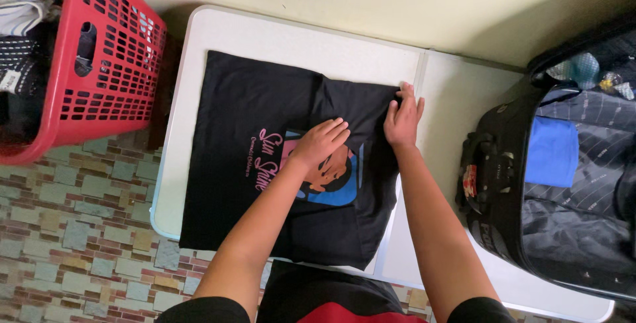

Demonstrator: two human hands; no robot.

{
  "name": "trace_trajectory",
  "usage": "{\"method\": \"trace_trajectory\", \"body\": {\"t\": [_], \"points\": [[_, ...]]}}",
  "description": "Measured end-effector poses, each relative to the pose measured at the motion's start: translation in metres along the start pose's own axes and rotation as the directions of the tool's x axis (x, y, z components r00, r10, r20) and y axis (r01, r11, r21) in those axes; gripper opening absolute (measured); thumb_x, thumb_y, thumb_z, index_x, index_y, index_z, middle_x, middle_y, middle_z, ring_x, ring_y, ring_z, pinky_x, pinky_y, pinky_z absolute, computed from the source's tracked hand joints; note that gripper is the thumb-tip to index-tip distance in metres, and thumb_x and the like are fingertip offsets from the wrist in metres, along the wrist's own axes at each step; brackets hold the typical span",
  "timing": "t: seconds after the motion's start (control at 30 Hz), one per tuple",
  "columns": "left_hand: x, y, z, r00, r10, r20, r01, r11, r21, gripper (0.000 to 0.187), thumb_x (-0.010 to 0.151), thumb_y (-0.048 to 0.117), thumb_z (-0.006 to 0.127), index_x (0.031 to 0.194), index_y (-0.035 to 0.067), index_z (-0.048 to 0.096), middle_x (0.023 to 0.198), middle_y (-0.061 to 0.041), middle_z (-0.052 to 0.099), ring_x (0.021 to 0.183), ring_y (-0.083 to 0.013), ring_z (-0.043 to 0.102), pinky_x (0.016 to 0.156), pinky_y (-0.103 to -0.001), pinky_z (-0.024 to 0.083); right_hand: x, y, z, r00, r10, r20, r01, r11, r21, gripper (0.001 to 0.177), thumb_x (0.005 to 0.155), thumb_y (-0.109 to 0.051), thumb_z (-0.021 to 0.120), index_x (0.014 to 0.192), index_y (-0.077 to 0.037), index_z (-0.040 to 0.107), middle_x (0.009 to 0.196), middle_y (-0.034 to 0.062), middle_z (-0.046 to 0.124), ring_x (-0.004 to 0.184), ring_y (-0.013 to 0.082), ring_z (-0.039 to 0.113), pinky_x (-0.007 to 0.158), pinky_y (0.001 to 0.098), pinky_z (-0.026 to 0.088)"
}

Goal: The person takes a black t-shirt from a red laundry basket, spreads it out on a white table, folds the sleeves and body by hand to form a rectangle, and places the folded shirt into an open suitcase.

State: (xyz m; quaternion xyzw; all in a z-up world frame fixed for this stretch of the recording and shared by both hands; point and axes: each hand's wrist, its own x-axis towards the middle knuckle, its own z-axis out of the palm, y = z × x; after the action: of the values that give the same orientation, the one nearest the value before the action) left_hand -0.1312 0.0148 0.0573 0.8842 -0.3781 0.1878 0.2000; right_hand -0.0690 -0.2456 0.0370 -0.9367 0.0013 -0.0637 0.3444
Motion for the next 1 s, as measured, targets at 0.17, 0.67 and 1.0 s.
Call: {"method": "trace_trajectory", "body": {"t": [0.17,0.67,1.0], "points": [[0.006,0.006,-0.035,0.988,-0.132,0.079,0.145,0.972,-0.185,0.045,0.089,0.033,0.068,0.116,-0.003,0.068,0.128,-0.021,0.064,0.126,-0.0369,0.056,0.107,-0.047,0.045,0.000,-0.020,-0.010,0.996,-0.059,-0.072,0.057,0.998,-0.018,0.049,0.106,-0.020,0.048,0.150,-0.001,0.040,0.160,0.0184,0.044,0.156,0.0348,0.030,0.128,0.0596,0.006],[0.054,-0.088,0.020,0.812,-0.539,0.221,0.496,0.839,0.225,0.067,0.105,0.044,0.046,0.162,0.015,0.027,0.169,-0.006,0.025,0.155,-0.0225,0.021,0.125,-0.053,0.012,0.001,-0.044,0.008,0.992,-0.095,0.088,0.124,0.902,-0.413,0.066,0.105,-0.040,0.040,0.165,-0.014,0.029,0.172,0.0132,0.024,0.160,0.0301,0.016,0.126,0.0608,0.003],[0.045,-0.103,0.057,0.781,-0.603,0.162,0.515,0.769,0.379,0.056,0.114,0.037,0.046,0.164,0.013,0.036,0.172,-0.004,0.030,0.160,-0.0234,0.023,0.132,-0.049,0.013,0.001,-0.046,0.007,0.997,0.015,0.072,0.017,0.907,-0.421,0.072,0.104,-0.042,0.038,0.164,-0.004,0.026,0.172,0.0127,0.023,0.159,0.0335,0.011,0.124,0.0605,0.000]]}}
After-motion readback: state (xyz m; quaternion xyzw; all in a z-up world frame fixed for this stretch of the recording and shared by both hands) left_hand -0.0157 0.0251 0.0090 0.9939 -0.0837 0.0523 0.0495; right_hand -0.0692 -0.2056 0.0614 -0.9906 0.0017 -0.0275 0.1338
